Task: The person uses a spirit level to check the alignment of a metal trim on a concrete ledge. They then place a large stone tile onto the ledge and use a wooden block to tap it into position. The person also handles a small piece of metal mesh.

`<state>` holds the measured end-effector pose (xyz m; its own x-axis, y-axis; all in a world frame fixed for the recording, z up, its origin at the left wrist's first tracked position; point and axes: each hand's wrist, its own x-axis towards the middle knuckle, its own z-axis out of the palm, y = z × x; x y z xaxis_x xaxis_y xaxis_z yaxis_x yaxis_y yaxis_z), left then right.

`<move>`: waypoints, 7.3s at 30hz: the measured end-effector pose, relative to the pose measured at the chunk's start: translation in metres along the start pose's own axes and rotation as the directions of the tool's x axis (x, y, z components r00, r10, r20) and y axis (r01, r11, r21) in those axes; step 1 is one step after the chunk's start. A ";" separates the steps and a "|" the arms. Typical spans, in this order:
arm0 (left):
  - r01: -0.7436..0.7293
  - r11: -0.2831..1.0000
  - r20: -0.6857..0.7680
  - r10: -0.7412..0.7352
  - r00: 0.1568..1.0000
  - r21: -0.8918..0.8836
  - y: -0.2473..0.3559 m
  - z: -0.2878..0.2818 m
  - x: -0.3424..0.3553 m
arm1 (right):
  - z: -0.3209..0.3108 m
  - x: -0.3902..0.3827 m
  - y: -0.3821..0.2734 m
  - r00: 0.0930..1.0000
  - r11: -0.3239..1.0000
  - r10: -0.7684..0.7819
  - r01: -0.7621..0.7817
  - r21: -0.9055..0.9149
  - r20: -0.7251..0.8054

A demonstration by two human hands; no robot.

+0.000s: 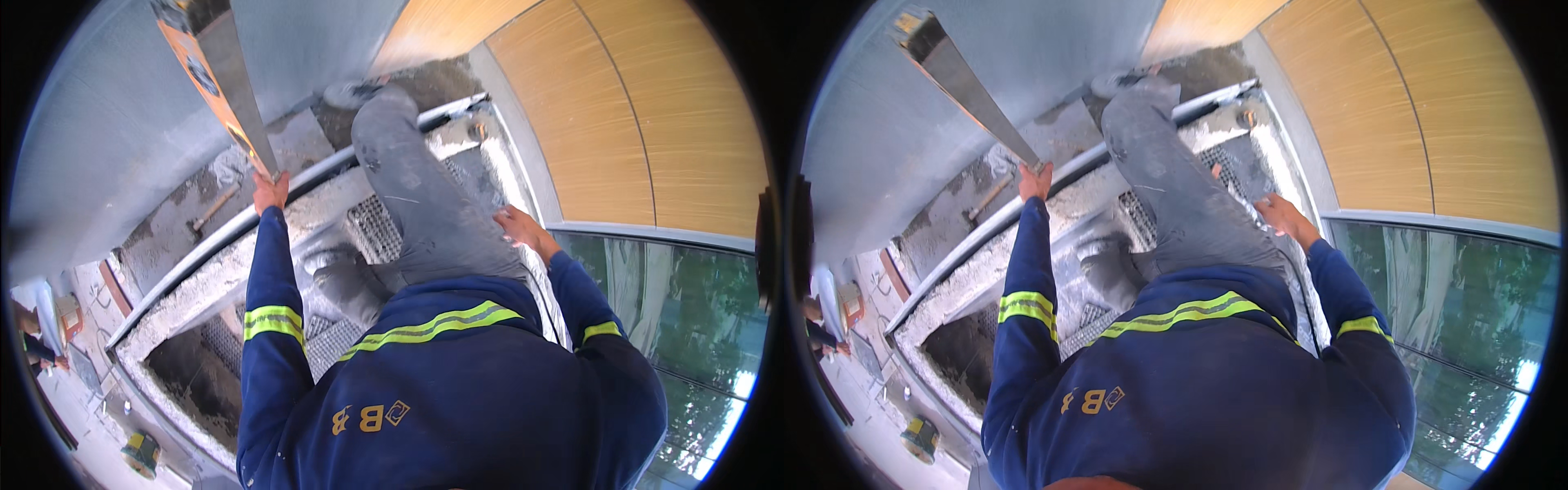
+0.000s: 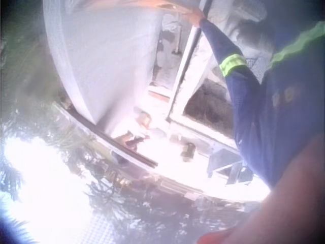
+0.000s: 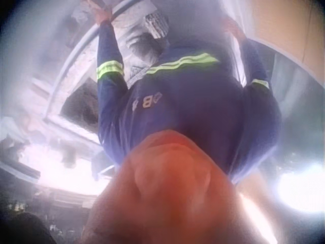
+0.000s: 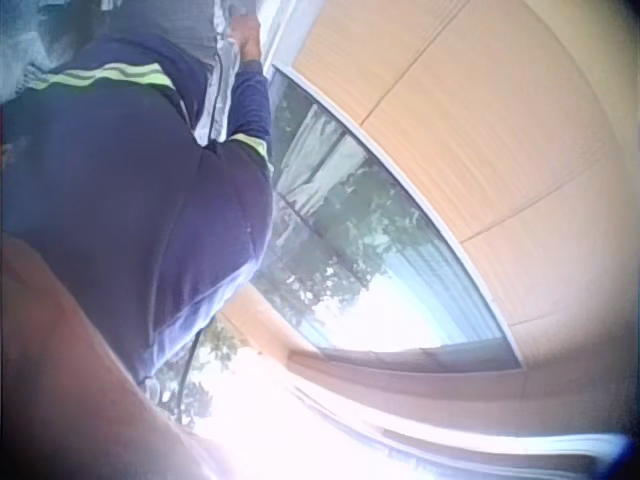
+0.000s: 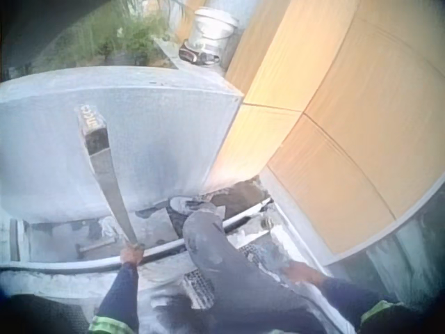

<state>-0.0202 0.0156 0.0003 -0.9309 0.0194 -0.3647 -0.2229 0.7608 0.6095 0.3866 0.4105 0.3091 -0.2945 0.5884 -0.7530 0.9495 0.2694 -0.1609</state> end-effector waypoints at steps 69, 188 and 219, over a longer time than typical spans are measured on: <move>-0.144 0.987 -0.200 0.155 0.968 0.069 0.018 0.009 -0.012 | 0.390 0.378 -0.454 -0.286 -0.158 -0.824 0.945 0.287 0.489; 0.095 0.995 -0.402 -0.096 0.911 -0.021 0.015 0.065 -0.026 | 0.531 0.541 -0.440 0.427 0.722 -0.297 -0.485 0.494 0.854; 0.111 0.994 -0.409 -0.099 0.907 0.005 0.016 0.065 -0.025 | 0.518 0.552 -0.476 0.346 0.665 -0.286 -0.600 0.445 0.894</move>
<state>0.0188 0.0699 -0.0266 -0.9405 -0.3237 -0.1031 -0.3236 0.7617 0.5613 -0.1717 0.2123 -0.3610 -0.2771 -0.5550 -0.7844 0.8560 -0.5134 0.0608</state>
